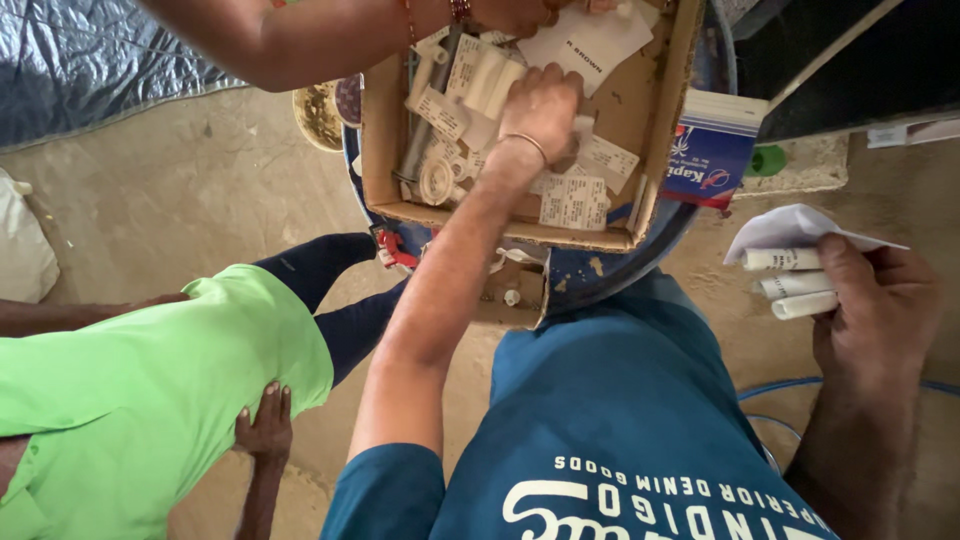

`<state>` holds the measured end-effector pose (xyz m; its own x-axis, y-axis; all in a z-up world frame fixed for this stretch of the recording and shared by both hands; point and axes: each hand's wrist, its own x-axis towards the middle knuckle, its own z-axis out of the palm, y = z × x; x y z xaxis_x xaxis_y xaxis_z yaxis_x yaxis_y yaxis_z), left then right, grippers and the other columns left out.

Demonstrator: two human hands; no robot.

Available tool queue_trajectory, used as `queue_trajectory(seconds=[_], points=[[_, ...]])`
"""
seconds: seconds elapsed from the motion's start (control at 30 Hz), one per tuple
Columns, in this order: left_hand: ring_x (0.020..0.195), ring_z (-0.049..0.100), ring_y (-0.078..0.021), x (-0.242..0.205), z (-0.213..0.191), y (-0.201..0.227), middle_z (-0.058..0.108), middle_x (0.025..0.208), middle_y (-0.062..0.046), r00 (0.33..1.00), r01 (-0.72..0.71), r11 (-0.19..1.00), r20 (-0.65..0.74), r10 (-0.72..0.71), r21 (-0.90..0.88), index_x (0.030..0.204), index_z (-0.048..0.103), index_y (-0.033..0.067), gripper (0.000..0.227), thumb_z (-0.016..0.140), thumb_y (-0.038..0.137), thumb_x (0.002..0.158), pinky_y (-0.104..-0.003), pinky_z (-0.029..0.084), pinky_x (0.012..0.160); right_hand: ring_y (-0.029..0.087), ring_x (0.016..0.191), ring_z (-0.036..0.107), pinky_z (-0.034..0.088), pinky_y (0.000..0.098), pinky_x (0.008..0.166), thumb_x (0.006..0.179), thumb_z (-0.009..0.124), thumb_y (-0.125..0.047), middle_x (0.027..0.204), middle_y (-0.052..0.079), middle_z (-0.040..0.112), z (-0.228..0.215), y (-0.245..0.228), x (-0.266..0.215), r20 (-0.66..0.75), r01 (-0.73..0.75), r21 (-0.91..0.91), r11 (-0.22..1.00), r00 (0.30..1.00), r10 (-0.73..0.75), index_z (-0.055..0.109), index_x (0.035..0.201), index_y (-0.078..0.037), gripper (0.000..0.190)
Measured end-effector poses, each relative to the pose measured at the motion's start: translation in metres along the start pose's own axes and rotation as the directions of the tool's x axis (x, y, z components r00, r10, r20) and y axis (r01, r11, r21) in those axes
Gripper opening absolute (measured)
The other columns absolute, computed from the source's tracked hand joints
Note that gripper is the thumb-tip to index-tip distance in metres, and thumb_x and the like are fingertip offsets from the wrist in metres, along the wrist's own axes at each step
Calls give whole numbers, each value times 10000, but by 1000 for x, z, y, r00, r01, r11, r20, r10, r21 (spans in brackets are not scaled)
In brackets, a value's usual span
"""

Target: The person rolls printed paper receipts around small white cylindrical cores. They pick up receipts and cores from a cardboard box, wrap the paper tightly around the core, and place the finished rolls back into the box.

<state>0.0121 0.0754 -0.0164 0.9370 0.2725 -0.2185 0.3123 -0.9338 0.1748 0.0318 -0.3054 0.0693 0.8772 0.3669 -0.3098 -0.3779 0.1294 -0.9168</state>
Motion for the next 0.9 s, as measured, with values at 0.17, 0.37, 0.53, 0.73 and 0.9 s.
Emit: queue_trajectory(seconds=[0.17,0.37,0.53,0.73,0.9], points=[[1086,684,-298,5,-24,-8,729,1108,-145,960,211,869,262,-98,-448,1178,591,69,506,860,155,758,-424,525,976,153,907,693,578,260,827,1142,609,4,1118,141,701,-3,1,-1,-3,-8,12,1000,1000,8,635,1275,108,171],[1106,723,-242,-1,-48,-2,727,1174,-129,923,256,638,380,61,-726,1222,585,77,483,811,127,799,-367,551,979,161,865,689,572,283,815,1166,656,-34,1069,150,702,-13,15,3,-79,-49,-87,995,996,43,641,1237,117,167],[1150,624,-270,-12,-28,23,678,1212,-119,912,-32,980,395,109,-196,1245,600,95,502,819,211,808,-451,483,1029,168,944,702,585,267,852,1123,658,-2,1124,144,703,-15,20,6,-22,-24,20,1000,999,25,636,1260,113,180],[1204,598,-279,-30,12,46,655,1252,-131,958,-191,969,244,150,155,1244,666,100,319,652,130,926,-448,478,1048,174,871,696,587,279,794,1126,679,-10,1091,147,700,-13,18,5,3,-38,57,998,999,38,639,1247,117,180],[1261,546,-294,-34,19,46,629,1282,-118,912,-212,965,387,138,156,1123,713,130,282,646,231,869,-438,451,1057,166,849,692,581,270,779,1127,664,-17,1075,147,701,-15,18,3,0,-23,9,1000,1000,23,647,1251,118,184]])
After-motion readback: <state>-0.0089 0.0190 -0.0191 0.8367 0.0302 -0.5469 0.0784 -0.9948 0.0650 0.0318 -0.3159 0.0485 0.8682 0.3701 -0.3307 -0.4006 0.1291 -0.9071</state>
